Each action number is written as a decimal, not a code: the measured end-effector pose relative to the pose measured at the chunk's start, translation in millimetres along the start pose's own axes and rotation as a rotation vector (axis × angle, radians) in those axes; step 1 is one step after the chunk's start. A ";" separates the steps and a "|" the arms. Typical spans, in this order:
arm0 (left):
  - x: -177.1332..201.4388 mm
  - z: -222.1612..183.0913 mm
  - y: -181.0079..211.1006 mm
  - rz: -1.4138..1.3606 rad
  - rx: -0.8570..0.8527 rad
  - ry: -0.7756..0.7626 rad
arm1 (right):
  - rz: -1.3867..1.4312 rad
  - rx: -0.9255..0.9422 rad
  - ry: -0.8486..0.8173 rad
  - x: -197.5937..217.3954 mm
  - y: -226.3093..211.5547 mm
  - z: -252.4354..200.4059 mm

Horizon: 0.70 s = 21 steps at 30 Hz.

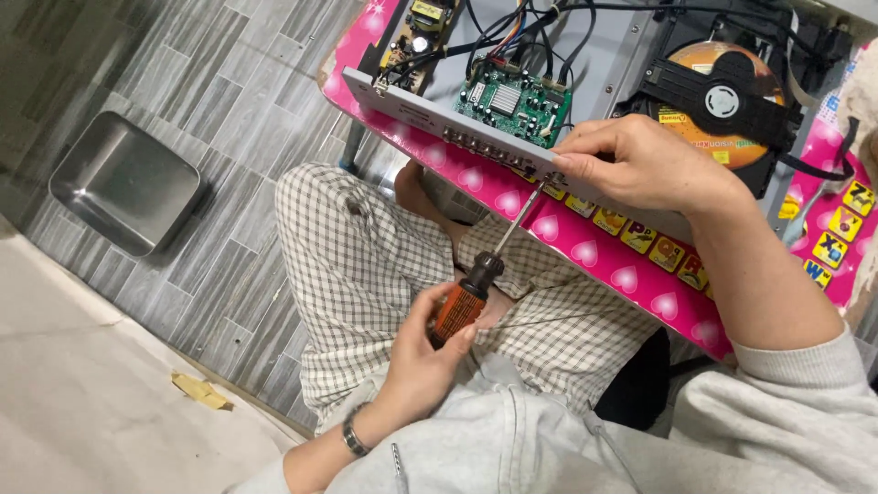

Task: Repairing an electronic device by unscrewing components from the back panel using a screwdriver

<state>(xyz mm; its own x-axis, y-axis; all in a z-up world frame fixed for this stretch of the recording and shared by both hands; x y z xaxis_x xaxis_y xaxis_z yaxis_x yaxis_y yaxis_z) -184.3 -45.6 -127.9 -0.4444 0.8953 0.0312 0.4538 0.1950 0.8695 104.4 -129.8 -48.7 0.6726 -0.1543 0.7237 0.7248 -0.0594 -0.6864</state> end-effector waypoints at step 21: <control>-2.8 9.6 12.9 -0.689 0.397 -0.465 | 0.002 -0.015 0.082 -2.4 -7.2 -4.7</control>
<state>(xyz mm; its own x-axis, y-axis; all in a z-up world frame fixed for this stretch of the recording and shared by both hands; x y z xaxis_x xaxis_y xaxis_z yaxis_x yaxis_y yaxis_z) -169.8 -41.7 -121.5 -0.3989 0.5844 -0.7066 0.4742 0.7910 0.3865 96.9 -133.6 -45.9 0.6592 -0.2342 0.7145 0.7209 -0.0735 -0.6892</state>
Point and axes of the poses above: each hand's wrist, its own z-axis towards the middle knuckle, its own x-axis out of the back of the hand, y = z × x, the point moved 3 cm from there along z, towards the middle knuckle, and after that the axes turned 13 degrees about x, right-handed, at the moved point
